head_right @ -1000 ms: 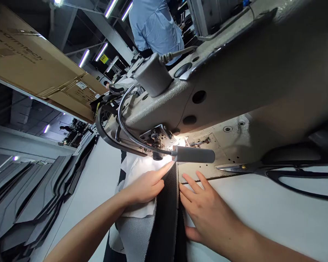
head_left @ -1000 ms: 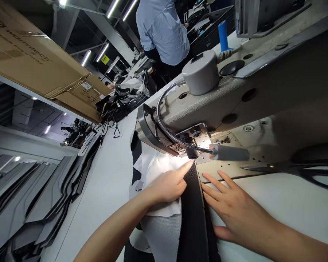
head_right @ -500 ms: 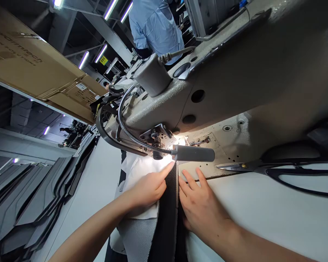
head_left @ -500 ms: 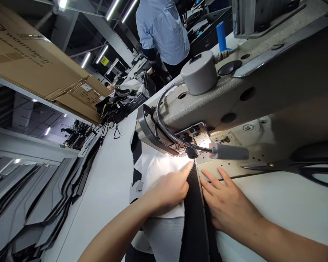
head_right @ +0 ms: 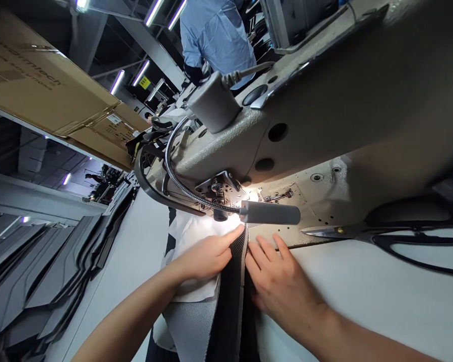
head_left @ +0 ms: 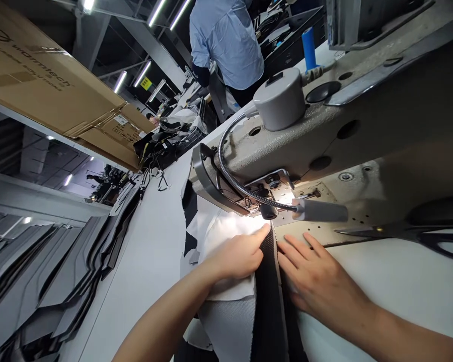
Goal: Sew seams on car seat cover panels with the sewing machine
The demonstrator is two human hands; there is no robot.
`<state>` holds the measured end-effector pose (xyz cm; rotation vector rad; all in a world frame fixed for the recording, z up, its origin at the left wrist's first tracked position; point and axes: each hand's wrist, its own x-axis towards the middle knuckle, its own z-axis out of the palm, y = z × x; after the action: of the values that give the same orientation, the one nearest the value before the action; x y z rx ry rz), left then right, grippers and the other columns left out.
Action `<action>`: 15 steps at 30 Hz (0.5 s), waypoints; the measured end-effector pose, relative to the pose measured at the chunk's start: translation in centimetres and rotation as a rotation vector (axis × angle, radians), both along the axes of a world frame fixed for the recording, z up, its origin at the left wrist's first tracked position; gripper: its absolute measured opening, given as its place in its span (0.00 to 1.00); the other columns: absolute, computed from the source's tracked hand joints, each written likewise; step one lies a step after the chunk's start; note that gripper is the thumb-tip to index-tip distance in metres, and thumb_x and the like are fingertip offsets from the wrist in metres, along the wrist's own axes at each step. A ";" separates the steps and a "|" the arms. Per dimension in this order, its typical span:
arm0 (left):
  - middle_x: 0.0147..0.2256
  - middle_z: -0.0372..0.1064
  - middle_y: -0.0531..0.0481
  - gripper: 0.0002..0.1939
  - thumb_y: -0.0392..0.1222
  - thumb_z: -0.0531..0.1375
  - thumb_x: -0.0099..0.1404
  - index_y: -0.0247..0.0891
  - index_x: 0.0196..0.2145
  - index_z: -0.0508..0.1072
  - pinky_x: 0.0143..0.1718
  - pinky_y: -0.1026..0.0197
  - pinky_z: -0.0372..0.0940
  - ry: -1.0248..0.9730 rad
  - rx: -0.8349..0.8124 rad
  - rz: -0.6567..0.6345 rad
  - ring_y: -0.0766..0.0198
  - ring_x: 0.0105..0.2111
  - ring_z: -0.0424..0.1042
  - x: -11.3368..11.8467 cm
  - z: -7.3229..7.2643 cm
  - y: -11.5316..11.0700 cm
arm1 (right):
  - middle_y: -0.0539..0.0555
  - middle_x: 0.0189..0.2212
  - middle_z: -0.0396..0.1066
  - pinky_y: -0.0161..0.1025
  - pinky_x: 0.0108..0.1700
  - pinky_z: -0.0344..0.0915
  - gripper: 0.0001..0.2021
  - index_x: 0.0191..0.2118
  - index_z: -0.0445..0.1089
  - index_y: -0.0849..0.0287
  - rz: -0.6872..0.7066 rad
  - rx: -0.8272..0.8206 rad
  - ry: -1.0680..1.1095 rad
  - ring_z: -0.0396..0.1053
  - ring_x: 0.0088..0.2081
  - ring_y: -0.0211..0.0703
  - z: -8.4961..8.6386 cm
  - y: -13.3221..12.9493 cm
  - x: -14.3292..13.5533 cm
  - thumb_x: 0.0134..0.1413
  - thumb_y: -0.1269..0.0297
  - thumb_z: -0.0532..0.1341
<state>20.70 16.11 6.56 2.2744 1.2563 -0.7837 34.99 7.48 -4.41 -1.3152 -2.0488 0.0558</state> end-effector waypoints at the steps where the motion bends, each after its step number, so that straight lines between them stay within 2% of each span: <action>1: 0.46 0.71 0.44 0.36 0.34 0.44 0.61 0.43 0.66 0.42 0.37 0.58 0.64 -0.020 -0.018 0.013 0.54 0.39 0.72 -0.2 -0.1 0.1 | 0.58 0.41 0.71 0.57 0.56 0.54 0.18 0.40 0.70 0.61 -0.003 0.025 0.021 0.66 0.45 0.54 0.2 0.1 0.1 0.38 0.66 0.65; 3: 0.52 0.66 0.44 0.35 0.34 0.45 0.61 0.43 0.66 0.43 0.42 0.57 0.64 -0.062 -0.060 0.037 0.54 0.45 0.70 -0.3 -0.3 0.4 | 0.55 0.38 0.71 0.52 0.56 0.56 0.16 0.42 0.70 0.58 0.070 0.126 0.054 0.67 0.44 0.49 0.3 0.1 0.3 0.43 0.72 0.61; 5: 0.57 0.61 0.44 0.35 0.34 0.45 0.61 0.43 0.66 0.44 0.46 0.56 0.63 -0.093 -0.090 0.063 0.53 0.50 0.67 -0.3 -0.6 0.6 | 0.56 0.43 0.71 0.48 0.56 0.58 0.17 0.46 0.69 0.58 0.190 0.249 0.046 0.66 0.48 0.48 0.0 0.1 0.3 0.49 0.75 0.56; 7: 0.57 0.61 0.43 0.35 0.34 0.45 0.61 0.43 0.66 0.44 0.46 0.56 0.63 -0.105 -0.093 0.096 0.53 0.50 0.67 0.0 -0.9 0.7 | 0.58 0.47 0.70 0.45 0.53 0.62 0.16 0.46 0.70 0.61 0.260 0.301 0.005 0.65 0.51 0.48 -0.4 0.0 0.3 0.53 0.75 0.53; 12: 0.50 0.67 0.39 0.34 0.36 0.44 0.63 0.39 0.66 0.40 0.40 0.55 0.65 -0.037 0.013 0.116 0.50 0.44 0.71 1.1 -1.2 -0.4 | 0.60 0.49 0.69 0.43 0.53 0.64 0.18 0.48 0.70 0.64 0.254 0.245 -0.028 0.63 0.53 0.48 -1.1 -0.1 0.6 0.53 0.77 0.52; 15: 0.40 0.72 0.38 0.41 0.36 0.50 0.60 0.34 0.66 0.33 0.33 0.55 0.65 0.125 -0.013 0.062 0.49 0.34 0.73 1.4 -0.5 -1.4 | 0.60 0.53 0.66 0.49 0.55 0.61 0.20 0.53 0.67 0.61 0.322 0.229 -0.036 0.62 0.55 0.51 -1.0 -0.8 0.9 0.54 0.70 0.53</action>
<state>22.11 14.73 6.04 2.1944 1.3658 -0.9212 35.86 6.66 -5.44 -0.8474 -2.2064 -0.0571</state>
